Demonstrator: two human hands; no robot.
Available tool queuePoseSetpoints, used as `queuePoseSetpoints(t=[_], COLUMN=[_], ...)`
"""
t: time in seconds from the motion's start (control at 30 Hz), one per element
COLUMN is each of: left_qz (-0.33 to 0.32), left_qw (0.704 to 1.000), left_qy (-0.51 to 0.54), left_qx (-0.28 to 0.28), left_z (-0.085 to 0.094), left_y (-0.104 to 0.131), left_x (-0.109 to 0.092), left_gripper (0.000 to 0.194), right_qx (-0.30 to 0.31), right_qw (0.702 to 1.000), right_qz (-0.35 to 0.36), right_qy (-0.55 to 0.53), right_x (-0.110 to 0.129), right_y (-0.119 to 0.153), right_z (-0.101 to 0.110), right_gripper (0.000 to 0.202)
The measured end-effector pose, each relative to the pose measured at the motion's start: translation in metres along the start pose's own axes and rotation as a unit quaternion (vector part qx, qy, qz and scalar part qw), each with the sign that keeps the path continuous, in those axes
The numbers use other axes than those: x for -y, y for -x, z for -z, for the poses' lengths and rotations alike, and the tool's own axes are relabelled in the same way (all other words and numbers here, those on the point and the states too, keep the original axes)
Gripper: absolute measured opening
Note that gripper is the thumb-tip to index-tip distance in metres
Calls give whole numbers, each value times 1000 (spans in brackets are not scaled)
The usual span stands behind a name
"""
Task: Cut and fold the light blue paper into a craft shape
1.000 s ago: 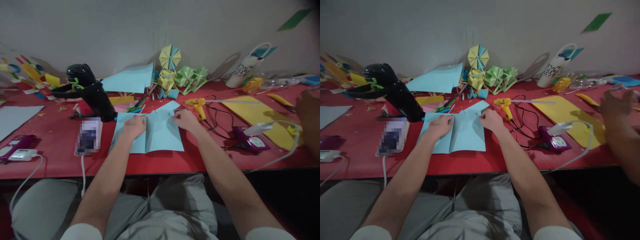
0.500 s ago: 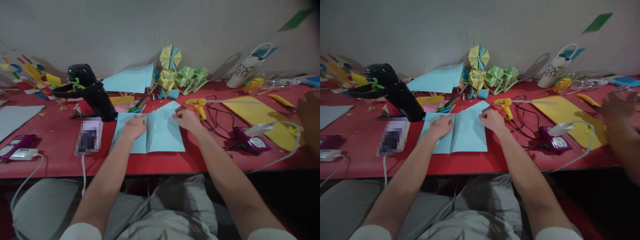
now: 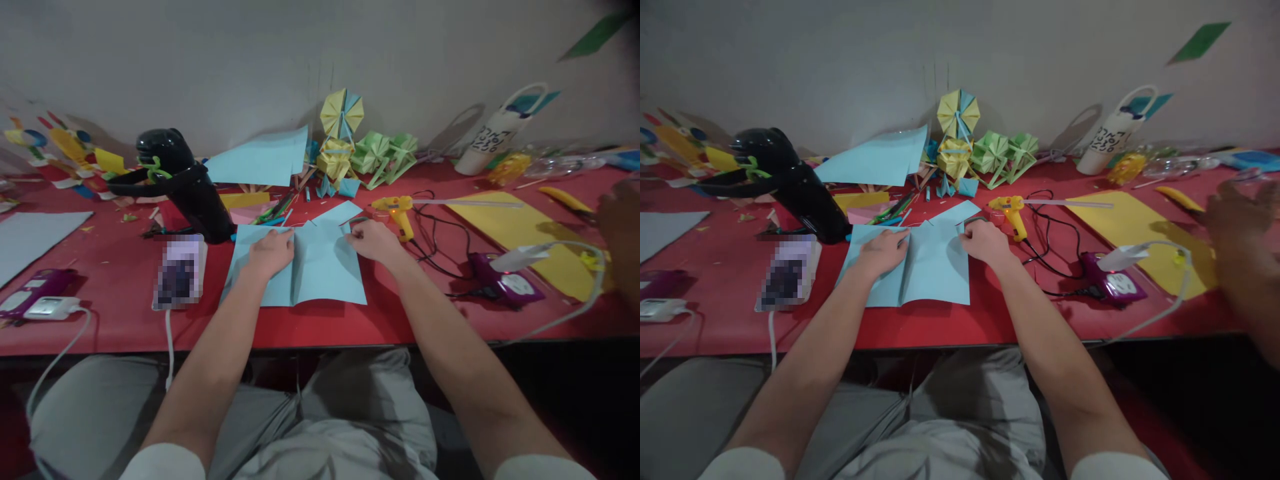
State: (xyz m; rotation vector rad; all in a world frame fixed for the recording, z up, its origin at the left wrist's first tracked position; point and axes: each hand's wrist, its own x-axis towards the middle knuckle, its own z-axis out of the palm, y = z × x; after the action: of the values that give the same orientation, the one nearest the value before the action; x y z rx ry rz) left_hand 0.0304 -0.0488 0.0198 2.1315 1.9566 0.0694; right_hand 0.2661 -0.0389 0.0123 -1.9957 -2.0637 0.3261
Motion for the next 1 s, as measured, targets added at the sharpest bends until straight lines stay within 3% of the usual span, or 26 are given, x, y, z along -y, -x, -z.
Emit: queuePoseSetpoints(t=[1.0], left_qz=[6], left_qw=[1000], left_qy=[2], left_qx=[2], left_z=[0], left_y=[-1], left_x=[1], left_gripper=[50], right_qx=[14], right_qw=[1000], right_qz=[9], right_qy=[-16], right_x=[-2], right_y=[1], right_z=[3], right_gripper=[27])
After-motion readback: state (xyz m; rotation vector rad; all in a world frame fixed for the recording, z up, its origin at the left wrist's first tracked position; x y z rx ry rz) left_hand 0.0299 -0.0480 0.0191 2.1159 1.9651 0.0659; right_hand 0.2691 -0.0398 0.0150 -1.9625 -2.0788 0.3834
